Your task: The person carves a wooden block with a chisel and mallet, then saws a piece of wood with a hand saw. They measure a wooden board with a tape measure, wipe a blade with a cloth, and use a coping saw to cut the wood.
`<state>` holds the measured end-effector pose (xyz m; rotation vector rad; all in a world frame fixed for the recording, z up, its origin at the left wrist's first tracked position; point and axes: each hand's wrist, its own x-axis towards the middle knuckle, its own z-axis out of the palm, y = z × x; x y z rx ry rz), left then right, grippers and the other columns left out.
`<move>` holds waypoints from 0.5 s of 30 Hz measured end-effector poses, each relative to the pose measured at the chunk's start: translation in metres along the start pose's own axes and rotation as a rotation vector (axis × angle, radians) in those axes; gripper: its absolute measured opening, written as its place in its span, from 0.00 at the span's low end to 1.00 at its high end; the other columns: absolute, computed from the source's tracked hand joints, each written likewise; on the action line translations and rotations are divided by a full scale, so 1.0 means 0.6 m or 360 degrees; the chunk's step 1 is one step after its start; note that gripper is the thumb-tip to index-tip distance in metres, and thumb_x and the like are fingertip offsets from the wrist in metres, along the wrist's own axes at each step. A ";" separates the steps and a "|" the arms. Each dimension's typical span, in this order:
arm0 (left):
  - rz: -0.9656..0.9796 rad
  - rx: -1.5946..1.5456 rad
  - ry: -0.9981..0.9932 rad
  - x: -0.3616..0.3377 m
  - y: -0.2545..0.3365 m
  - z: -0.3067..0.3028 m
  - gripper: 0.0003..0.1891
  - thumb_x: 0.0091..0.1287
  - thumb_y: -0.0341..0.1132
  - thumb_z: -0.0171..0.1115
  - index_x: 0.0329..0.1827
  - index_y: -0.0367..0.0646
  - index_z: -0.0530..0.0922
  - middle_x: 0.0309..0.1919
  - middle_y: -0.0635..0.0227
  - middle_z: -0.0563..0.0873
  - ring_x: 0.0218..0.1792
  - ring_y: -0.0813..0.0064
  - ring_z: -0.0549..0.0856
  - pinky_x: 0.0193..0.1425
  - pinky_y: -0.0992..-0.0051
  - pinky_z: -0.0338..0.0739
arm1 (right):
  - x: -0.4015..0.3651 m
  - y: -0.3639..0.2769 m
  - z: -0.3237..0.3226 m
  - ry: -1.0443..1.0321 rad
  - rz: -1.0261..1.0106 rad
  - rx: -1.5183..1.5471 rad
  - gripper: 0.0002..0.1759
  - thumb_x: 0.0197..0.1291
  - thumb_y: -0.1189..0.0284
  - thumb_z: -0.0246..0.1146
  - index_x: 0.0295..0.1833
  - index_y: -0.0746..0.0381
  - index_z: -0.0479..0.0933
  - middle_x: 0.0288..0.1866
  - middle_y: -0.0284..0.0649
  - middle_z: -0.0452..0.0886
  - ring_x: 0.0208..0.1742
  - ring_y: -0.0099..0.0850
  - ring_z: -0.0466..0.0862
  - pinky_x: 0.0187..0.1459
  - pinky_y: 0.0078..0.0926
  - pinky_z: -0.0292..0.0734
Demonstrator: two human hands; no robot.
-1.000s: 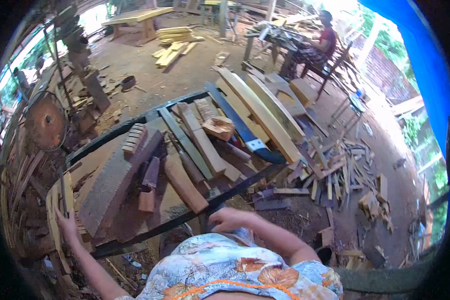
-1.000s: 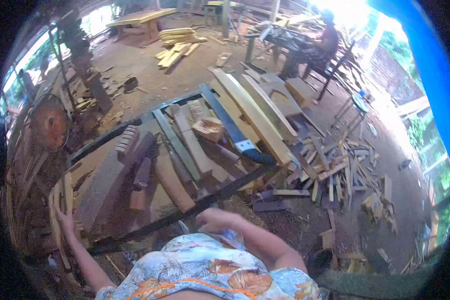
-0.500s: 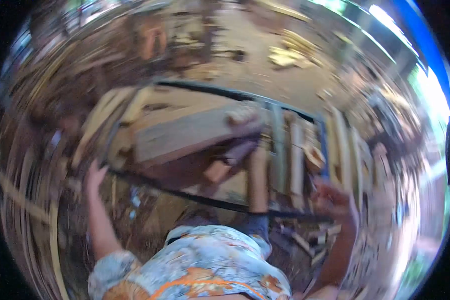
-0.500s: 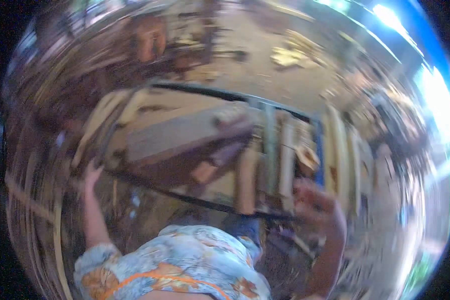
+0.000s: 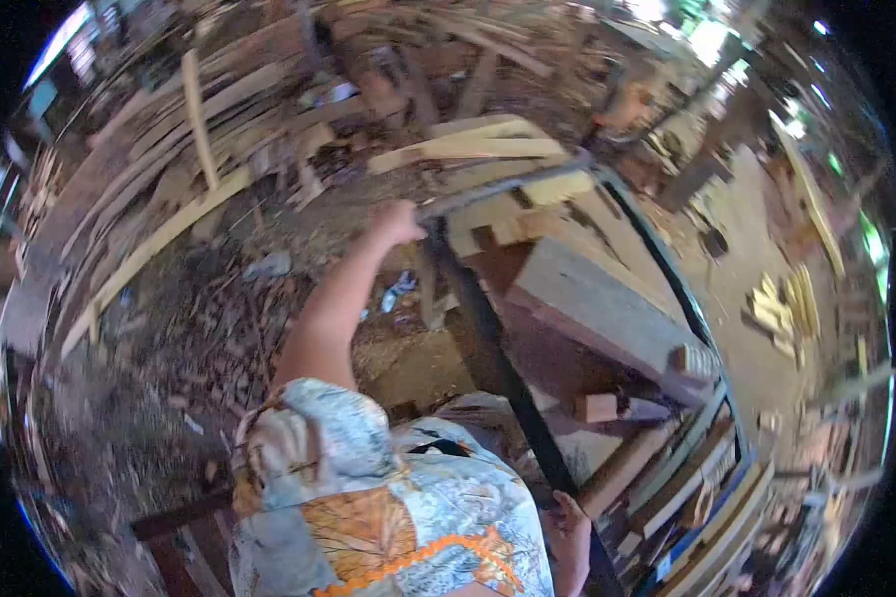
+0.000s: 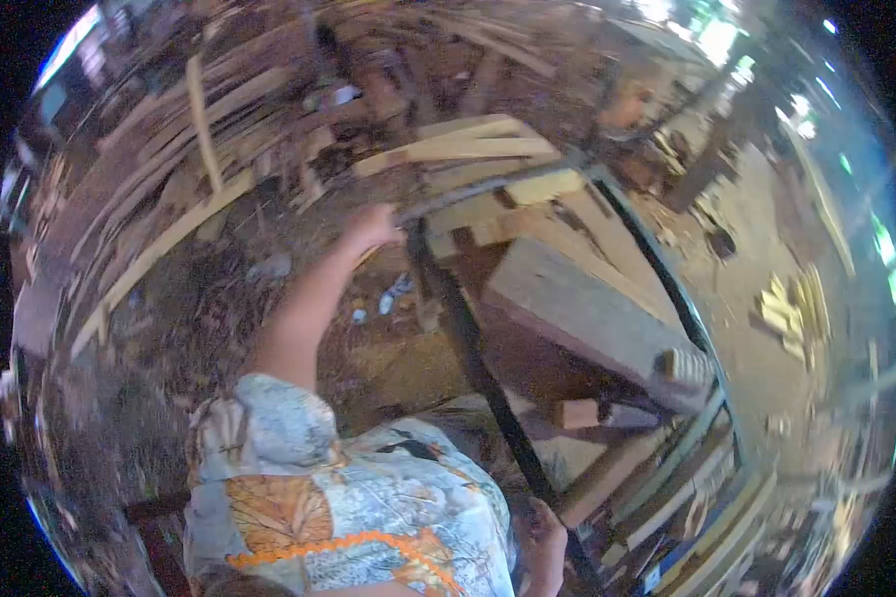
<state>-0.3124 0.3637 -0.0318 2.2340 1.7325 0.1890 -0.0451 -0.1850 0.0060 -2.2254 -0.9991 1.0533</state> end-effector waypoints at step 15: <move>0.0137 -0.0504 0.0277 -0.128 0.088 -0.052 0.25 0.44 0.59 0.72 0.34 0.46 0.84 0.22 0.65 0.83 0.23 0.71 0.82 0.28 0.69 0.75 | 0.046 -0.024 0.027 -0.0098 -0.0106 0.0012 0.16 0.61 0.75 0.61 0.54 0.70 0.76 0.47 0.50 0.83 0.50 0.34 0.83 0.50 0.28 0.75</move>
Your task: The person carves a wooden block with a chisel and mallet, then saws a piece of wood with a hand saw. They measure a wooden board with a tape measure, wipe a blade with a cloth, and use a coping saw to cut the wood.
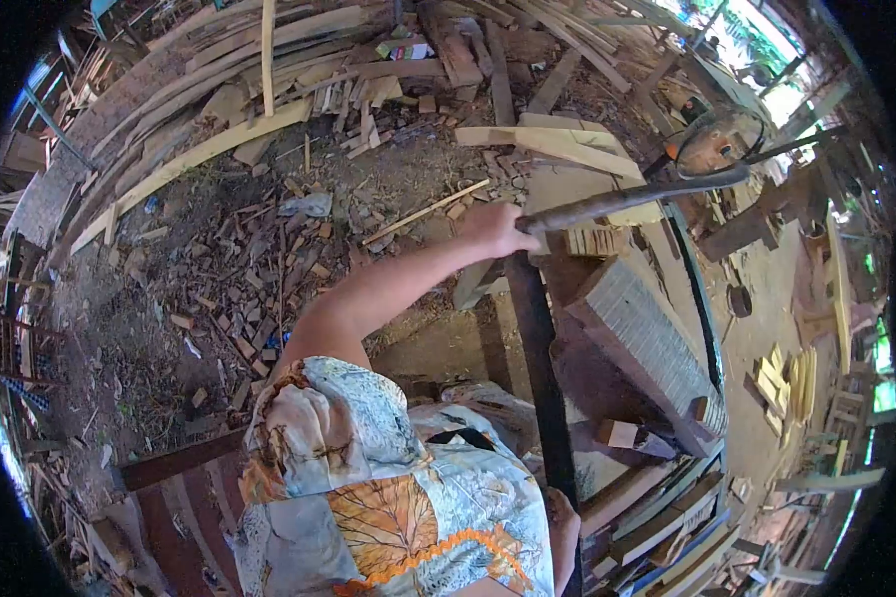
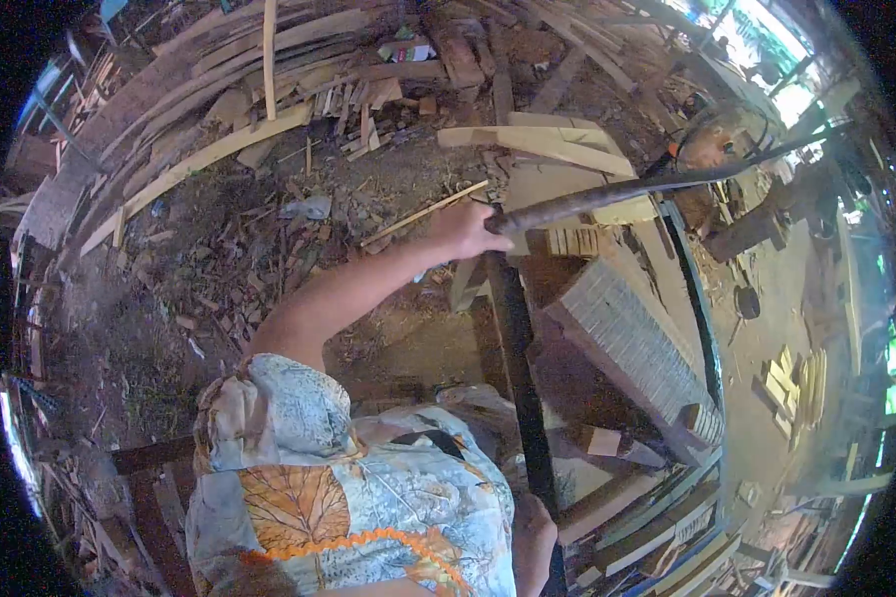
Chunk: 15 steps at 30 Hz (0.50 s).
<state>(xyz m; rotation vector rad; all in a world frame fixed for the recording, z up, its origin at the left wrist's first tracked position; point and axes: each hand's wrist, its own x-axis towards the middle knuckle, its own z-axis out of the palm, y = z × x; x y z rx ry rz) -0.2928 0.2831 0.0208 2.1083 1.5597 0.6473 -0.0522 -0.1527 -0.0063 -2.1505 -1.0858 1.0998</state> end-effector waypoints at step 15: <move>0.0689 -0.1804 -0.0989 -0.255 0.323 0.104 0.09 0.46 0.34 0.70 0.23 0.40 0.78 0.18 0.72 0.81 0.23 0.81 0.79 0.29 0.72 0.73 | 0.004 -0.170 0.017 0.0453 -0.0792 0.0823 0.38 0.52 0.78 0.67 0.70 0.62 0.61 0.58 0.42 0.72 0.49 0.27 0.77 0.48 0.26 0.76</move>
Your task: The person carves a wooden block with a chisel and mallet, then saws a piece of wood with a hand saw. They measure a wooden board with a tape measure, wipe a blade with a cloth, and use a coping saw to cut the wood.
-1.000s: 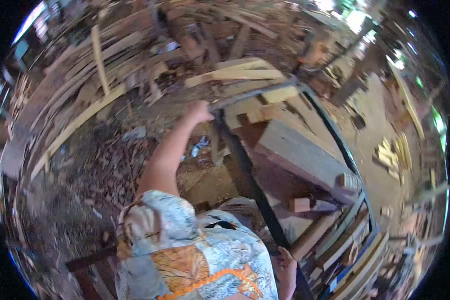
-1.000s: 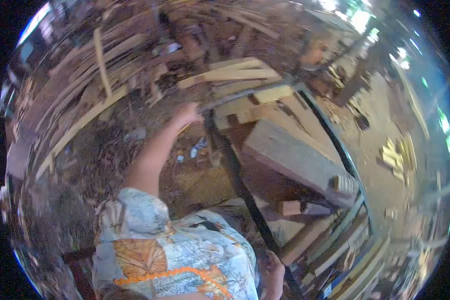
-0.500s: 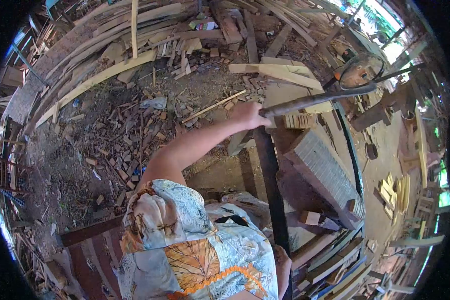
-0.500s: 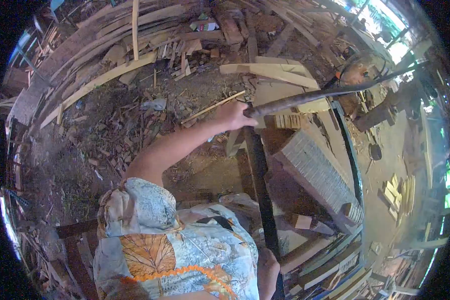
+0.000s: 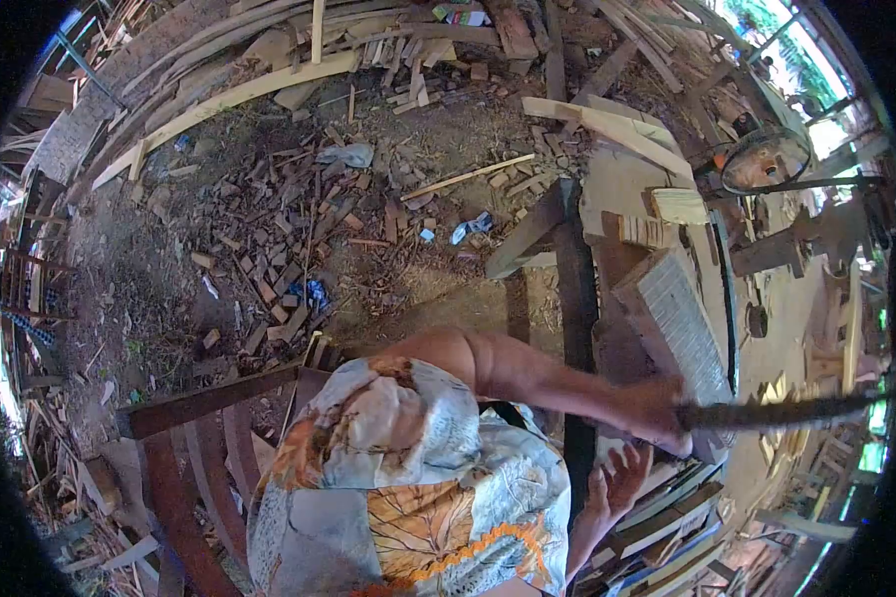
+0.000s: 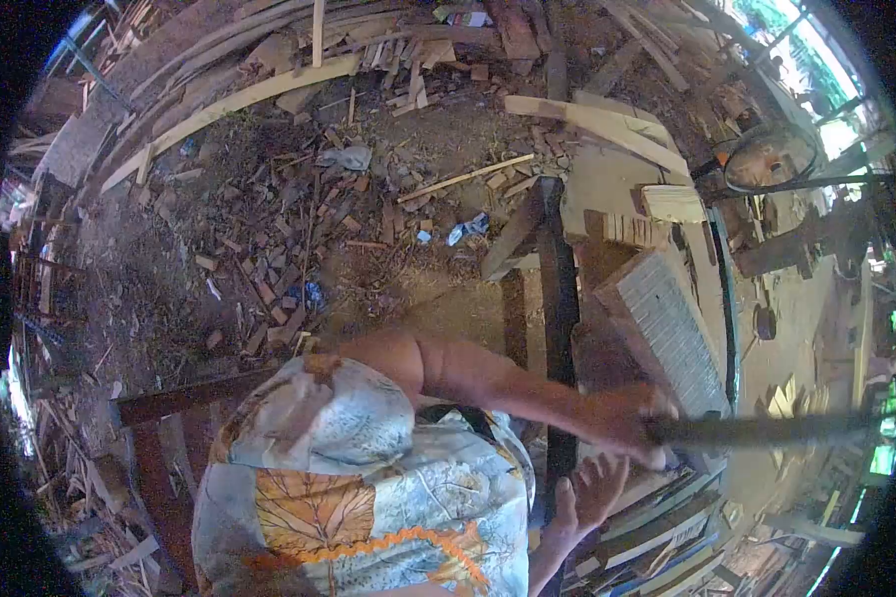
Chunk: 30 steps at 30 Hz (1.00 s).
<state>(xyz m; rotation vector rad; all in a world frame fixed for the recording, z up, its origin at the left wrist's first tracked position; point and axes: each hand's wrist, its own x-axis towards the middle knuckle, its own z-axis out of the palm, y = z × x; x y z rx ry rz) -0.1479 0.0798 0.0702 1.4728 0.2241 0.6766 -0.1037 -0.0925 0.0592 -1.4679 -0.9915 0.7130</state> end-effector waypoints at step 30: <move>-0.0645 -0.0674 -0.1568 -0.049 -0.026 0.475 0.21 0.63 0.34 0.65 0.55 0.42 0.67 0.41 0.68 0.78 0.44 0.78 0.79 0.52 0.75 0.73 | -0.342 0.082 -0.126 0.1782 0.0234 -0.0037 0.19 0.49 0.75 0.73 0.45 0.64 0.73 0.35 0.29 0.75 0.37 0.19 0.74 0.39 0.21 0.73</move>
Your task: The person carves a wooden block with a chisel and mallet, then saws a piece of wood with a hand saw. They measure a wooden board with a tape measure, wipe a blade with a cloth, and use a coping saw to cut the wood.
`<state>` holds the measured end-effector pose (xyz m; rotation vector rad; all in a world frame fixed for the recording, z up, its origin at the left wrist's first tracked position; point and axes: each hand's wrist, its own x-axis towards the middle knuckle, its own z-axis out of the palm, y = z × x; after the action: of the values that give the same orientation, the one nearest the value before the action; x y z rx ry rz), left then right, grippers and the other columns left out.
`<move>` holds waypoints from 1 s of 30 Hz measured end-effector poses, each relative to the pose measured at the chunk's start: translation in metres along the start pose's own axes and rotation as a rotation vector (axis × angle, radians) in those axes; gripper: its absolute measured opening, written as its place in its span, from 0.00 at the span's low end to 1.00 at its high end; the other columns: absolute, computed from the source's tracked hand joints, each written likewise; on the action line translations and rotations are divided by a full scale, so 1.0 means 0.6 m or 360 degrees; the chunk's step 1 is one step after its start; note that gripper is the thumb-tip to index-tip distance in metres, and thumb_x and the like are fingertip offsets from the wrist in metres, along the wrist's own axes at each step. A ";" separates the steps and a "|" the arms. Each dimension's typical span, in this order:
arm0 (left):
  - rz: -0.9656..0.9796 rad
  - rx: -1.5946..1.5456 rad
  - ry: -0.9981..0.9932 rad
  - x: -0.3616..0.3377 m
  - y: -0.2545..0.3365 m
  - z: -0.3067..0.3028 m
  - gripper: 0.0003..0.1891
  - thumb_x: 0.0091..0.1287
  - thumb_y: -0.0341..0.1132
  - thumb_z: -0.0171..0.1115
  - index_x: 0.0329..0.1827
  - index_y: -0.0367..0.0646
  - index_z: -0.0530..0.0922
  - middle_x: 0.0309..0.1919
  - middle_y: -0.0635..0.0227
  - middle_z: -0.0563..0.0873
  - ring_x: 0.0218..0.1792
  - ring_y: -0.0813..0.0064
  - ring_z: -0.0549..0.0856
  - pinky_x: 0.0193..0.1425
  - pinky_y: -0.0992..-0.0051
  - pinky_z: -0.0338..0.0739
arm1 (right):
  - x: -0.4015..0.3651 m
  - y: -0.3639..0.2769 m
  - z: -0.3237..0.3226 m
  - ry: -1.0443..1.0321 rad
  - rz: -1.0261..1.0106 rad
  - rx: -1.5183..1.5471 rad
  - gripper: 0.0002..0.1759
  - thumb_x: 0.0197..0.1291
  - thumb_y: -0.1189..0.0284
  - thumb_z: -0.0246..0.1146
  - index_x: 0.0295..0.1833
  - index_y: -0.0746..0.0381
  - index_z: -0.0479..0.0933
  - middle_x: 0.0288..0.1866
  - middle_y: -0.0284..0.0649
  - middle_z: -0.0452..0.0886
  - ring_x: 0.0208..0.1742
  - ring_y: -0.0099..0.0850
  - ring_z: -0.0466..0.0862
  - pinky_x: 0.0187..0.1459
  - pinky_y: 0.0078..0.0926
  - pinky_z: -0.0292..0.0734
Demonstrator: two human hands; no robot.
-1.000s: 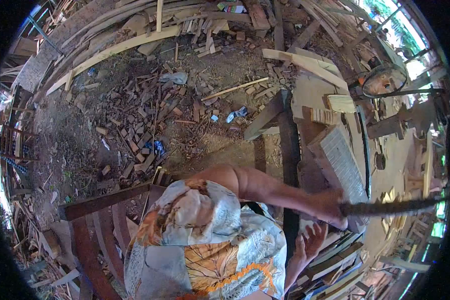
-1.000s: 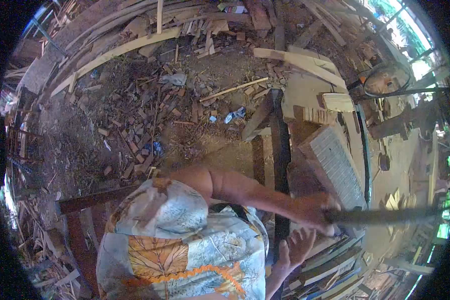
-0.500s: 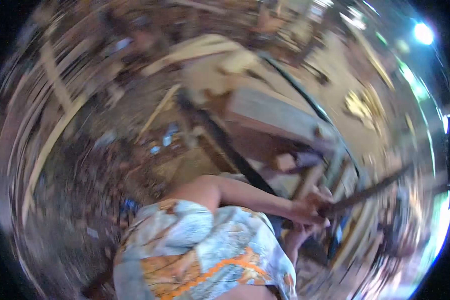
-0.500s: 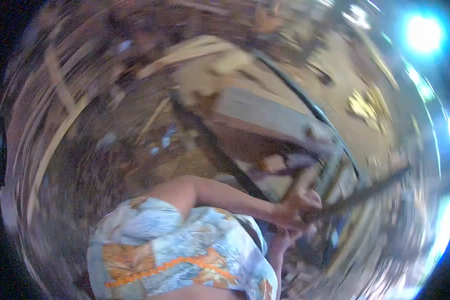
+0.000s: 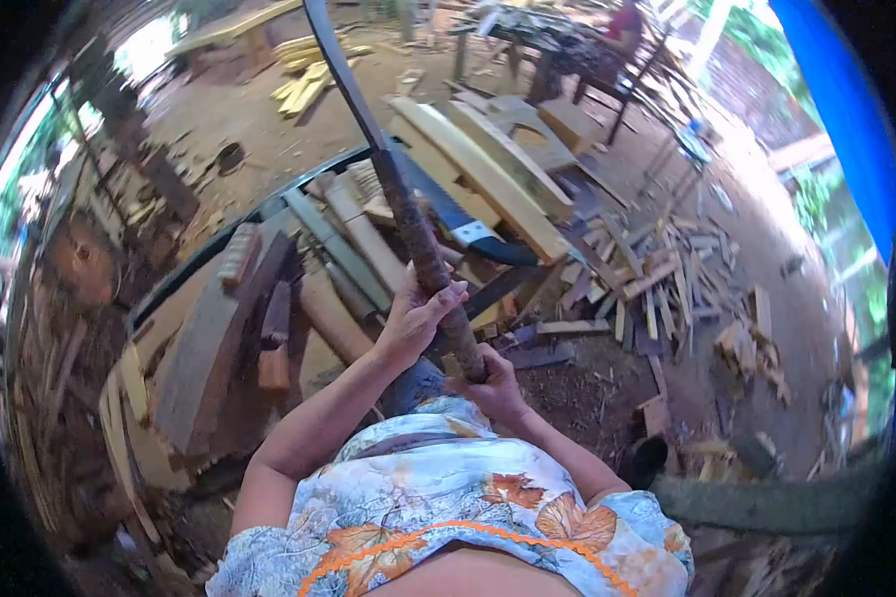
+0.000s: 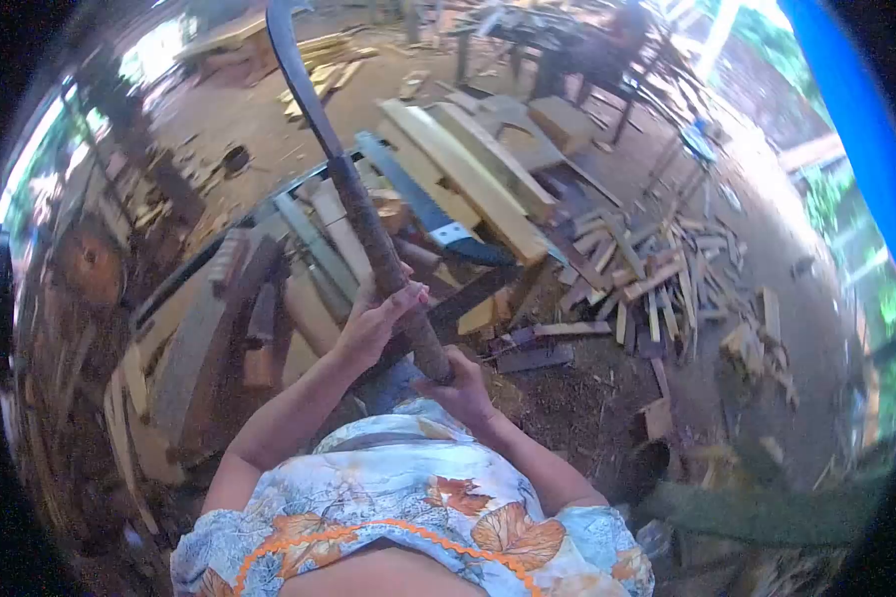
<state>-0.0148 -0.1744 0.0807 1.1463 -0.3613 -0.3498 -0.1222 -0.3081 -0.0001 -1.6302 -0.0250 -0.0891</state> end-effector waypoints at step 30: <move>0.0018 0.1006 0.0551 0.015 0.147 -0.196 0.15 0.66 0.32 0.60 0.55 0.41 0.76 0.43 0.72 0.82 0.44 0.84 0.80 0.49 0.83 0.72 | -0.208 0.271 -0.305 0.1302 0.1193 0.0525 0.18 0.39 0.84 0.66 0.35 0.62 0.66 0.20 0.39 0.73 0.14 0.31 0.74 0.14 0.30 0.69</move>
<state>0.0535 -0.0498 0.1200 1.7906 -0.1713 -0.0125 -0.2429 -0.4958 -0.1606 -1.0912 1.1273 -0.1560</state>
